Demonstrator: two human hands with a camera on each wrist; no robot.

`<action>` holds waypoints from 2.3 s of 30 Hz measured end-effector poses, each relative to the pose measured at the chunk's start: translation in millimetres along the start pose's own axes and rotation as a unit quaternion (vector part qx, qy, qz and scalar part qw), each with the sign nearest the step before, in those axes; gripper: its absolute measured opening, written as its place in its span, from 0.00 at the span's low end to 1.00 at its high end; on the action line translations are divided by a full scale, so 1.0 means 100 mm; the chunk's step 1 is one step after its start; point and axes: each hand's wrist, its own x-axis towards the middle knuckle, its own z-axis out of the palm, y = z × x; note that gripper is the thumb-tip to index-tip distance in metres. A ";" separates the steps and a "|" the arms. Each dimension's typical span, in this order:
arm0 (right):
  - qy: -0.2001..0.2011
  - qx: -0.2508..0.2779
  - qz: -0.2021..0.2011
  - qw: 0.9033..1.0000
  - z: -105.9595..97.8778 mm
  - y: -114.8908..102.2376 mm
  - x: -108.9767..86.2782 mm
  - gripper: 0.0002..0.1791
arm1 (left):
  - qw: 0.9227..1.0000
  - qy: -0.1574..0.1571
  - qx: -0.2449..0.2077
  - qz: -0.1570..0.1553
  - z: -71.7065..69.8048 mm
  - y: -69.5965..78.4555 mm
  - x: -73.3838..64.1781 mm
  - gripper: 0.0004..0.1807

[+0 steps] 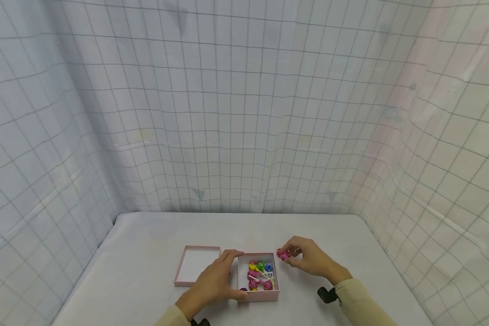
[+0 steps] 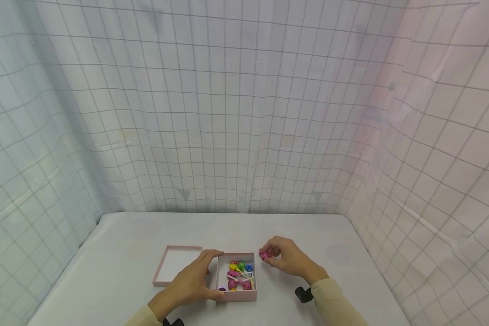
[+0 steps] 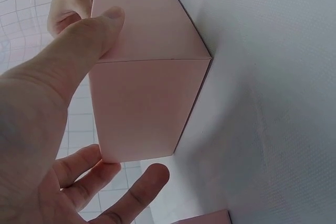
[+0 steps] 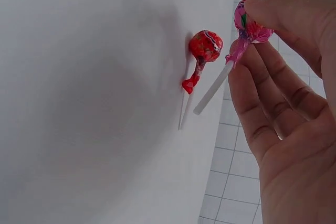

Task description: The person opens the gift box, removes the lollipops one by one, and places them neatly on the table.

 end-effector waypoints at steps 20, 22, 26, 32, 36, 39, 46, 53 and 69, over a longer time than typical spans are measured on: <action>-0.023 -0.056 0.014 0.998 0.09 0.15 0.01 0.12 | 1.000 0.000 -0.003 0.003 0.01 0.02 -0.03 0.64; -0.023 -0.060 0.012 0.998 0.09 0.15 0.02 0.12 | 1.000 0.002 0.006 0.009 0.01 0.00 -0.03 0.64; -0.027 -0.062 0.009 0.998 0.10 0.15 0.04 0.12 | 1.000 0.000 0.004 0.008 0.01 0.00 -0.03 0.64; -0.029 -0.060 0.000 0.998 0.11 0.15 0.05 0.10 | 1.000 -0.004 -0.005 -0.003 -0.01 0.02 -0.03 0.64; -0.031 -0.060 -0.003 0.998 0.13 0.16 0.07 0.08 | 1.000 0.000 -0.006 0.000 0.00 0.02 -0.03 0.63; -0.030 -0.064 -0.004 0.997 0.14 0.17 0.07 0.08 | 1.000 0.001 -0.001 0.004 0.02 0.00 -0.02 0.63; -0.026 -0.063 0.008 0.998 0.15 0.17 0.06 0.10 | 1.000 0.003 0.007 0.015 0.03 0.01 -0.03 0.64; -0.014 -0.062 0.011 0.998 0.15 0.18 0.07 0.09 | 1.000 0.002 0.008 0.016 0.02 0.02 -0.04 0.63; -0.005 -0.053 -0.013 0.998 0.12 0.17 0.07 0.11 | 1.000 0.007 0.023 0.010 0.00 0.01 -0.02 0.64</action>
